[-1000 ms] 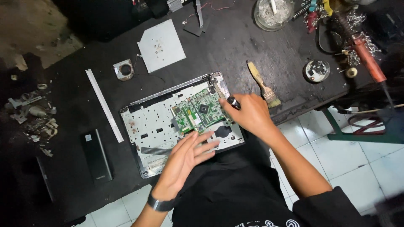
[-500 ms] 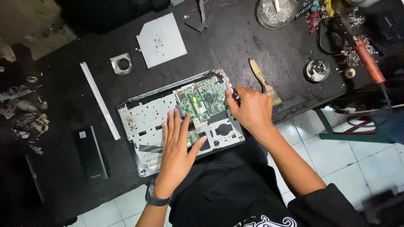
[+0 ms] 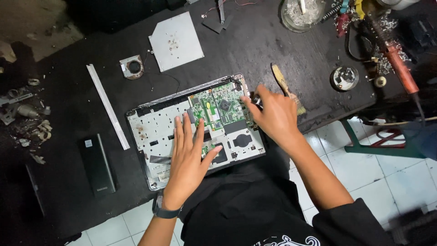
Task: Disassembling a laptop by removing the motherboard and unscrewing the internal panel
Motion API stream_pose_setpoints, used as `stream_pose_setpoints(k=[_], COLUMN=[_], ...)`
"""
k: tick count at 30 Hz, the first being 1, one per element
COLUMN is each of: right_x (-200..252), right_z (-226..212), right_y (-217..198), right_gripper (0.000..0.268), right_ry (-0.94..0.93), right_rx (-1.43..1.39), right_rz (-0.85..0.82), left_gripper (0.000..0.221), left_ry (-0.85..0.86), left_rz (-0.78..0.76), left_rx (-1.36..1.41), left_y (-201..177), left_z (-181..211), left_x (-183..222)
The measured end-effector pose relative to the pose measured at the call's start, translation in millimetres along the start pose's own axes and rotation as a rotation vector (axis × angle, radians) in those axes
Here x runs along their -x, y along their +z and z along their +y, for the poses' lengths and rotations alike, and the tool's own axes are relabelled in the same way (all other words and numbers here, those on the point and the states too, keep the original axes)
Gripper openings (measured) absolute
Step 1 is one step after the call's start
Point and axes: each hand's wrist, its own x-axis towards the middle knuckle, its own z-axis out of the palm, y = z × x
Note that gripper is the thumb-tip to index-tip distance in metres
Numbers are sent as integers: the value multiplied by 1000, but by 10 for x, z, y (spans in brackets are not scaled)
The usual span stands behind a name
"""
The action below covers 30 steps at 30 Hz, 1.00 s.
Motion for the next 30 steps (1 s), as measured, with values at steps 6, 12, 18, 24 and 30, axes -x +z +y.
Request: stream_pose_setpoints(k=[6,12,18,24,30], right_x=[-341,-467,-409,-391,-308], right_z=[-33,-82,-109,-90,-14], right_y=[105,236,398,420,438], right_gripper=[16,6,14,8,38], right_ry=[-230,-318,-285,-252,-302], right_rx=[-189,-155,-64,-200,117], right_rz=[296,296,378,368,304], left_gripper=[57,34,19,11,7], left_ry=[46,244,335,362,446], left_rz=[84,195,221,160,193], left_rx=[74,-108,-147,-124,-112], left_y=[-278,-247,42,5,-12], left_z=[99,-104,-352,-307,-337], left_x=[-276,-898,-1564,-1777,-1850])
